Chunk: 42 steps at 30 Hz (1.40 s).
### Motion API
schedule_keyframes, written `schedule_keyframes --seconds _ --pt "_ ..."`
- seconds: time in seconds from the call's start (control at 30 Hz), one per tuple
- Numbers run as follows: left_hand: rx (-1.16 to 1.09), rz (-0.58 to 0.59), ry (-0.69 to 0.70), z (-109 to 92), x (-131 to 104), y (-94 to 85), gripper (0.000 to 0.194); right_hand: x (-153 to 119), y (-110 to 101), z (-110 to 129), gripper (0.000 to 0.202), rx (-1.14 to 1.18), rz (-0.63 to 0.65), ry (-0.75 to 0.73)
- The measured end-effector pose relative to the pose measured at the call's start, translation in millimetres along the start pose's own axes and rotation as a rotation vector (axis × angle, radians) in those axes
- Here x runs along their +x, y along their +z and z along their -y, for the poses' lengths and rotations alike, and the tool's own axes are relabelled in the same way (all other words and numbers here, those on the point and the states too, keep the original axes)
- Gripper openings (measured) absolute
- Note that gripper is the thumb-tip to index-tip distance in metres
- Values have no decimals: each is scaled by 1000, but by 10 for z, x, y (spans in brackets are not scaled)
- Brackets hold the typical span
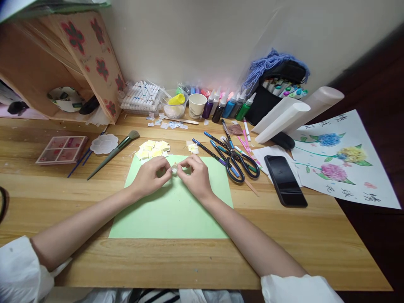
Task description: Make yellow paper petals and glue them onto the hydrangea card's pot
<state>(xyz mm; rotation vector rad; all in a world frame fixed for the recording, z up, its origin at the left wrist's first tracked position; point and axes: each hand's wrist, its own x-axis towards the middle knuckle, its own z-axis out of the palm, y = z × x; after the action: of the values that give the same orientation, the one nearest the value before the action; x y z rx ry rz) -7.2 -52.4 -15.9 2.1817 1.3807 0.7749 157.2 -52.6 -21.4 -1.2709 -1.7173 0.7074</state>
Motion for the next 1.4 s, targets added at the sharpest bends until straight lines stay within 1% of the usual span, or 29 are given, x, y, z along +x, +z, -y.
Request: schedule_keyframes --seconds 0.23,0.27,0.33,0.4,0.43,0.47,0.5,0.6,0.67,0.73,0.8,0.87,0.97,1.03,1.1,1.17,1.2,1.27,1.33,1.4 --pt "-7 -32 -49 4 7 2 15 49 -15 -87 13 24 -64 83" --pt "-13 -39 -63 7 8 2 15 71 -36 -113 13 11 -88 80" --pt "-32 -54 -95 15 10 3 15 127 -97 -174 13 -50 -184 47" --pt "-53 -62 -122 28 13 5 15 180 -162 -229 13 -148 -284 -13" --pt "-62 -64 -129 35 15 6 15 199 -187 -247 13 -198 -304 -47" --pt "-69 -64 -129 40 18 7 15 208 -201 -253 15 -240 -295 -83" --pt "-73 -62 -123 44 20 6 15 208 -205 -248 17 -265 -259 -122" --pt "-70 -49 -73 40 23 -1 14 160 -157 -176 24 -242 -80 -218" --pt "-50 -43 -35 28 18 -8 14 115 -107 -119 24 -181 23 -221" --pt "-13 -40 -9 16 8 -11 15 83 -68 -86 19 -122 70 -179" --pt "26 -39 6 8 -3 -11 15 73 -48 -83 10 -75 67 -133" --pt "50 -37 12 8 -9 -10 16 81 -46 -100 7 -38 35 -100" --pt "42 -46 0 16 -3 -9 16 123 -66 -152 11 39 2 -45" --pt "18 -56 -15 23 6 -8 16 171 -96 -211 14 98 -28 20" --pt "-8 -64 -36 29 13 -4 18 230 -141 -295 18 120 -98 92" --pt "-24 -68 -53 34 17 1 19 287 -190 -391 20 86 -173 133" --pt "-27 -65 -54 36 17 2 19 309 -211 -435 20 58 -188 138" --pt "-25 -50 -35 38 15 3 20 336 -236 -500 26 -13 -174 111" --pt "-16 -21 10 38 12 0 22 337 -239 -517 35 -100 -148 33" --pt "4 21 73 34 10 -1 26 321 -232 -486 37 -177 -159 -68"
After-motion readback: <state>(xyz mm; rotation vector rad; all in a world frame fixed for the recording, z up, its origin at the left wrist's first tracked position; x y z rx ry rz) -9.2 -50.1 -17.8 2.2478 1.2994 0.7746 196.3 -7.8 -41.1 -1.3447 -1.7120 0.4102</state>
